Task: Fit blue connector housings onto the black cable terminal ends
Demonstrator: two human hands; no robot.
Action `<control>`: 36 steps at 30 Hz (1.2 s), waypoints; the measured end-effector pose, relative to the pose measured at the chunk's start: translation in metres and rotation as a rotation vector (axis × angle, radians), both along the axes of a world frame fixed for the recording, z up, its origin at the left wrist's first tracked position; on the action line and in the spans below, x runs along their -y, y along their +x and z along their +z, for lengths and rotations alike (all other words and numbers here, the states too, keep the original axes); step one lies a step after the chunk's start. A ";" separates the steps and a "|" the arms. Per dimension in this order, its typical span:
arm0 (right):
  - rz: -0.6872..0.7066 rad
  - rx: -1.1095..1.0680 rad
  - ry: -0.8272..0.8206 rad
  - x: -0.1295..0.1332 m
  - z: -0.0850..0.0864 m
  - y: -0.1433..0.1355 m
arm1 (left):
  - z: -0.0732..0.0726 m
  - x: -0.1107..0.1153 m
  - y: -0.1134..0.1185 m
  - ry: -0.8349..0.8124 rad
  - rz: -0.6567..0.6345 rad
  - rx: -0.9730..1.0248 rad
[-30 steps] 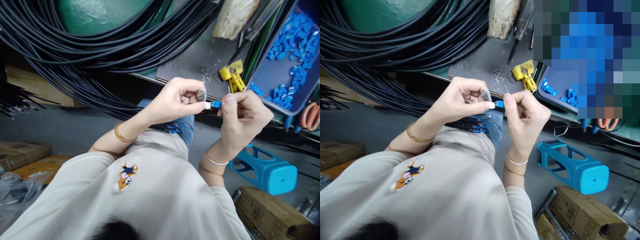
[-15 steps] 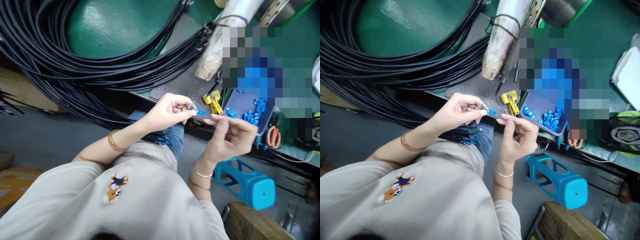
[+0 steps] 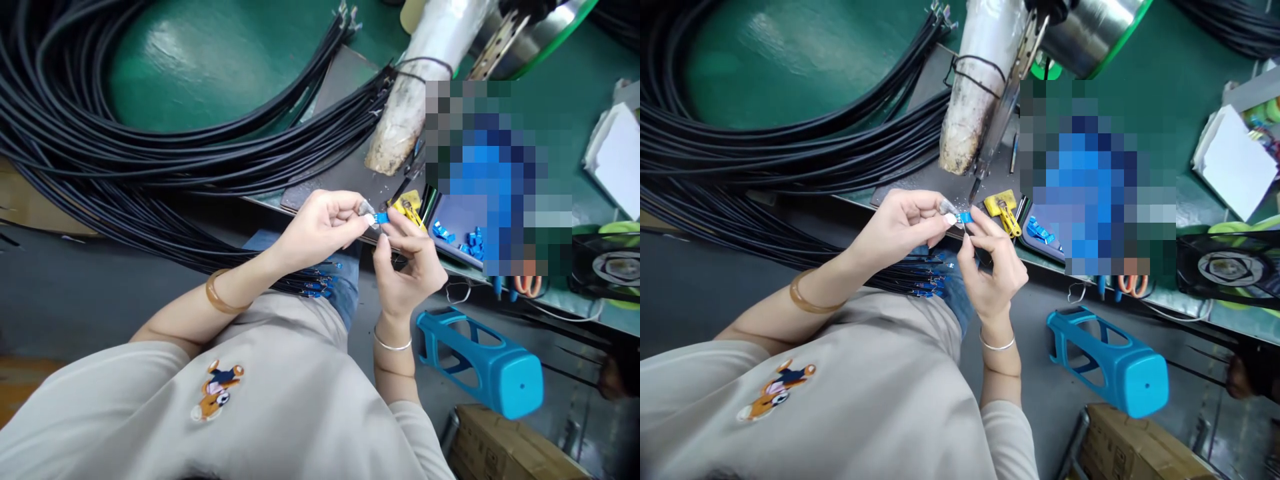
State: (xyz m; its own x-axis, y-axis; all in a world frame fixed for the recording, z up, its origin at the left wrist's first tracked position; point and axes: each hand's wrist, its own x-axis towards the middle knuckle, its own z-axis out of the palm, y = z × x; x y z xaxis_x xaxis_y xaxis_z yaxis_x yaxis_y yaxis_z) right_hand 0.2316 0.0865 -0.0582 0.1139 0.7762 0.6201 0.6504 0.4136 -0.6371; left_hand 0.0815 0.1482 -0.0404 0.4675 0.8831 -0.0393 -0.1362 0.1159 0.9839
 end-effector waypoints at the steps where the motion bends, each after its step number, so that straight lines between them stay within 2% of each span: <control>1: -0.001 -0.014 -0.019 0.000 0.001 0.000 | -0.001 -0.001 0.001 0.006 0.007 0.011; 7: -0.008 0.007 -0.040 -0.006 0.008 0.003 | 0.000 -0.006 0.006 0.004 -0.025 0.064; 14: -0.021 -0.005 -0.073 -0.012 0.018 0.004 | 0.002 -0.012 0.011 -0.018 -0.005 0.075; 23: -0.034 0.013 -0.100 -0.010 0.029 0.003 | 0.011 -0.012 0.010 -0.040 -0.006 0.098; 31: -0.033 -0.019 -0.106 -0.010 0.031 0.003 | 0.011 -0.013 0.011 -0.055 0.015 0.070; 36: -0.008 -0.018 -0.092 -0.009 0.028 0.004 | 0.010 -0.014 0.009 -0.069 -0.035 0.058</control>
